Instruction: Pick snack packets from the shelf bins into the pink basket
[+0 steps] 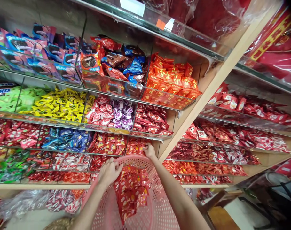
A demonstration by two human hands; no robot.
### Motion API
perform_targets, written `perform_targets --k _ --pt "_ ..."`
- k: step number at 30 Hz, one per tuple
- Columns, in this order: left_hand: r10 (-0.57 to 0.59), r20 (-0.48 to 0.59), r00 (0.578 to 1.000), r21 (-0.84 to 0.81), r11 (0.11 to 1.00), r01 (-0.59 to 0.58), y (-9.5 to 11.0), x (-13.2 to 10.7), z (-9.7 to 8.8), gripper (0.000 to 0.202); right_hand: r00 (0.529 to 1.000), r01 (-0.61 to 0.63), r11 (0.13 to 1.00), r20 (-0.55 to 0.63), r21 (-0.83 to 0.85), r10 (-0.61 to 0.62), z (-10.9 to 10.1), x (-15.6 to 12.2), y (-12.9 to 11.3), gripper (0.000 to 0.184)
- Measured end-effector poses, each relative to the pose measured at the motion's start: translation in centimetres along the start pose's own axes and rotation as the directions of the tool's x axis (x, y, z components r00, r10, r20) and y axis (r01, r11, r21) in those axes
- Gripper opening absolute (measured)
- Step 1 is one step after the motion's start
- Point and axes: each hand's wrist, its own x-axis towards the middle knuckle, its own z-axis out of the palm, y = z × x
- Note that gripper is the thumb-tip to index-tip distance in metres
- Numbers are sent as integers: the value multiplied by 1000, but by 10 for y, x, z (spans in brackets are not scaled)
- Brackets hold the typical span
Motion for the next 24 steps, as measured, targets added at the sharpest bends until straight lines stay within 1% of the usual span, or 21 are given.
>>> perform_targets --k 3,6,9,11,13,15,16,18,20,22,24 --pt "8 7 1000 3 1000 -8 1 0 -3 40 999 -10 999 -52 40 12 -5 1 3 21" --pt "13 8 1000 3 1000 -13 1 0 -3 41 996 15 995 -88 103 -6 -18 -2 2 19" --pt "15 -1 1000 9 1000 -15 0 0 0 42 993 67 983 -109 170 -48 -34 -15 -7 23" --pt "8 -5 1000 13 1000 -8 -1 1 1 42 993 89 963 -95 253 -66 -44 -28 -15 29" --pt "6 1 1000 8 1000 -6 -1 1 1 42 999 53 910 -31 412 -44 -51 -43 -24 36" --pt "7 8 1000 3 1000 -7 0 1 0 41 998 -42 822 66 568 6 -55 -60 -31 41" --pt "6 12 1000 3 1000 -6 0 1 -1 41 993 -95 783 117 615 29 -56 -67 -34 42" --pt "2 19 1000 8 1000 -2 1 1 -3 41 979 -169 745 194 645 54 -55 -81 -37 42" --pt "-5 21 1000 17 1000 5 3 1 -5 41 968 -209 730 246 651 57 -53 -91 -37 42" --pt "-8 20 1000 23 1000 7 3 1 -6 42 956 -235 730 289 641 53 -49 -98 -35 40" --pt "-10 23 1000 23 1000 10 4 0 -6 42 943 -257 751 328 608 58 -45 -103 -30 39"
